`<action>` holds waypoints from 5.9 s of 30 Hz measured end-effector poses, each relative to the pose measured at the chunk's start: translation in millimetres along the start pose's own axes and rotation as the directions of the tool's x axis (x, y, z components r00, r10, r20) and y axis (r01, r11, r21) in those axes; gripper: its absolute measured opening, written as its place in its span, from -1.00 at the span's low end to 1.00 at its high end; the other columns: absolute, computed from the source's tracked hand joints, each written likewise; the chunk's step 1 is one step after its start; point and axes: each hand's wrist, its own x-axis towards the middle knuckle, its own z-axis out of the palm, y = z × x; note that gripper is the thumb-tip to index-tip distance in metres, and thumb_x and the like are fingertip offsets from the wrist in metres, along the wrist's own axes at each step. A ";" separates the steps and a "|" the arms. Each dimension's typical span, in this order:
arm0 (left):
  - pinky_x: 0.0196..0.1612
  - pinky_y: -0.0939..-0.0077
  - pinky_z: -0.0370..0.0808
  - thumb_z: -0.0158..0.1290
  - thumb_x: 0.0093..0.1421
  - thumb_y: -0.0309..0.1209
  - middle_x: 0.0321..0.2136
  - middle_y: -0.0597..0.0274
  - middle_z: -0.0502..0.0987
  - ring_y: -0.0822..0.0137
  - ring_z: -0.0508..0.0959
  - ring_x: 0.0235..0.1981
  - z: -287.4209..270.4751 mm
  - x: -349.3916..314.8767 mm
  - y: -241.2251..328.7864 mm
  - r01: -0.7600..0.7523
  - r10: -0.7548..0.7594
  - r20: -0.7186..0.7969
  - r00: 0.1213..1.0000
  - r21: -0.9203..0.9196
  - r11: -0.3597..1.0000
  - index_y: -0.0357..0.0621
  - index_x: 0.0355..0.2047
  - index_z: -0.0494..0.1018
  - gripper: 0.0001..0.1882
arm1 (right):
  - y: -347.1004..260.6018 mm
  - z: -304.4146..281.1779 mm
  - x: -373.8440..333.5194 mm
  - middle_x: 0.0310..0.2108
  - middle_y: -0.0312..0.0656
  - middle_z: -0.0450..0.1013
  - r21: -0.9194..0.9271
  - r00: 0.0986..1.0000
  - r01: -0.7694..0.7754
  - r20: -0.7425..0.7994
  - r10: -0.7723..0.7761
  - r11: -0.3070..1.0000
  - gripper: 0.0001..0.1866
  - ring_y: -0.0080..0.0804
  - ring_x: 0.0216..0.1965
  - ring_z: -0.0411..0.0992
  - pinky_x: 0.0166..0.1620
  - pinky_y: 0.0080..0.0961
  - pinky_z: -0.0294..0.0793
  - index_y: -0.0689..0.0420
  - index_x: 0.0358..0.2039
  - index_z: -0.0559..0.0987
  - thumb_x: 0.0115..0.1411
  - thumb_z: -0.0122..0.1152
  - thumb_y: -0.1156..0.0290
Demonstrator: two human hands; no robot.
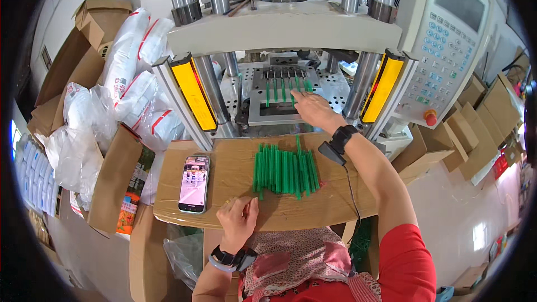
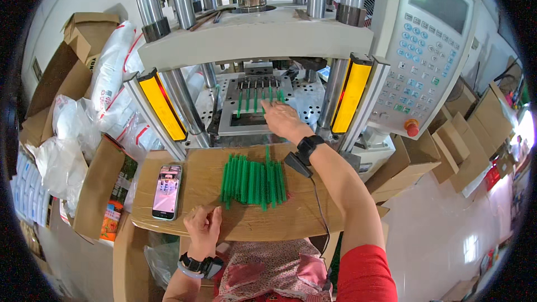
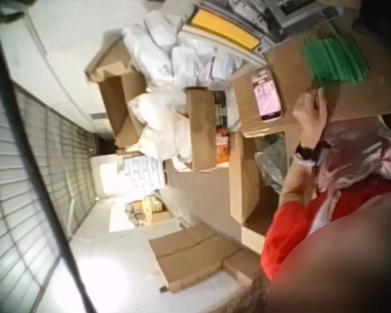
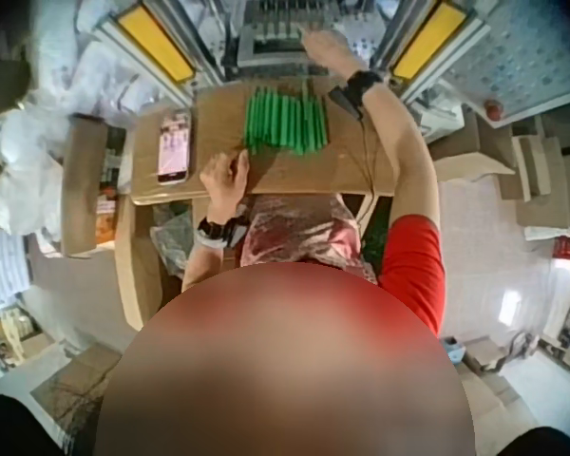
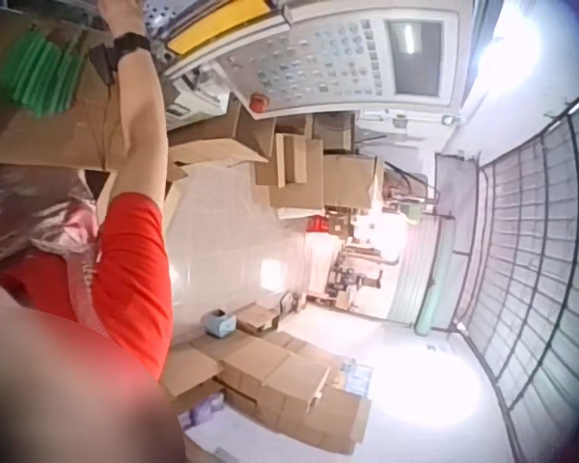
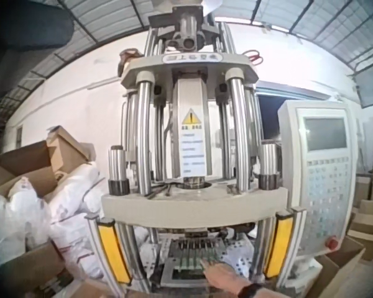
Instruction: Loading green plastic tubes into an industrial machine.
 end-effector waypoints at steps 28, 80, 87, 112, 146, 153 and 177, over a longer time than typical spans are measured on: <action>-0.65 0.39 0.25 0.16 0.00 -0.49 -0.76 0.22 0.33 0.22 0.35 -0.74 -1.9 1.4 -1.1 0.028 -0.030 0.071 0.997 0.026 0.999 -0.16 -0.61 0.40 -0.86 | 35.4 0.3 -3.3 -0.25 -0.14 0.39 -0.153 0.954 0.017 -0.292 -0.062 0.988 -0.79 -0.16 -0.13 0.38 -0.14 -0.29 0.44 0.13 -0.33 0.51 -0.03 0.08 0.59; -0.65 0.38 0.26 0.15 0.01 -0.47 -0.76 0.23 0.33 0.23 0.35 -0.74 -2.0 -0.1 -0.6 0.078 -0.077 0.083 0.994 -0.010 0.997 -0.14 -0.61 0.42 -0.86 | 41.9 -6.6 -10.1 -0.32 -0.05 0.48 -0.059 0.975 -0.157 -0.166 0.145 0.986 -0.76 -0.05 -0.22 0.44 -0.16 -0.14 0.39 0.09 -0.31 0.50 0.01 0.05 0.30; -0.63 0.40 0.30 0.14 0.03 -0.44 -0.76 0.20 0.35 0.23 0.39 -0.72 1.6 6.3 -4.4 0.140 -0.140 0.010 0.990 0.022 0.990 -0.17 -0.60 0.43 -0.86 | 31.4 -24.0 4.3 -0.26 0.05 0.47 -0.229 0.948 -0.315 -0.019 0.319 0.921 -0.64 0.01 -0.16 0.42 -0.13 -0.09 0.40 0.16 -0.16 0.44 -0.02 0.10 0.36; -0.60 0.38 0.33 0.15 0.03 -0.40 -0.73 0.21 0.39 0.21 0.43 -0.69 1.8 -1.2 -7.9 0.058 -0.058 0.003 0.998 0.012 0.998 -0.12 -0.59 0.42 -0.85 | -50.9 -36.2 -217.3 -0.52 -0.15 0.42 0.163 0.979 -0.181 -0.059 0.193 0.970 -0.72 -0.09 -0.52 0.43 -0.46 -0.24 0.39 0.07 -0.19 0.44 0.03 0.14 0.45; -0.63 0.50 0.28 0.15 0.05 -0.46 -0.75 0.15 0.39 0.34 0.37 -0.74 8.8 -2.0 -7.2 0.087 -0.088 0.017 0.996 0.068 0.994 -0.26 -0.59 0.40 -0.82 | 2.6 -56.8 -270.7 -0.32 -0.20 0.48 0.033 0.910 -0.112 -0.399 0.116 0.993 -0.89 -0.20 -0.31 0.42 -0.21 -0.33 0.40 0.16 -0.40 0.51 0.00 0.14 0.50; -0.64 0.51 0.26 0.15 0.05 -0.45 -0.75 0.16 0.38 0.35 0.35 -0.75 8.5 -0.5 -5.9 0.098 -0.098 0.001 0.995 0.046 0.994 -0.26 -0.59 0.41 -0.82 | -1.4 -59.5 -267.6 -0.37 -0.16 0.48 -0.026 0.924 -0.121 -0.368 0.103 0.992 -0.88 -0.17 -0.33 0.43 -0.24 -0.30 0.41 0.17 -0.41 0.52 -0.02 0.17 0.46; -0.66 0.42 0.27 0.16 0.01 -0.43 -0.76 0.17 0.36 0.25 0.40 -0.73 1.4 0.8 -4.8 0.154 -0.155 -0.013 0.988 -0.024 0.988 -0.20 -0.62 0.42 -0.83 | 4.6 -16.8 19.8 0.16 -0.15 0.20 -0.057 0.927 0.347 -0.129 -0.351 0.936 -0.43 -0.11 0.14 0.18 0.16 -0.26 0.19 0.08 0.11 0.29 0.09 0.15 0.19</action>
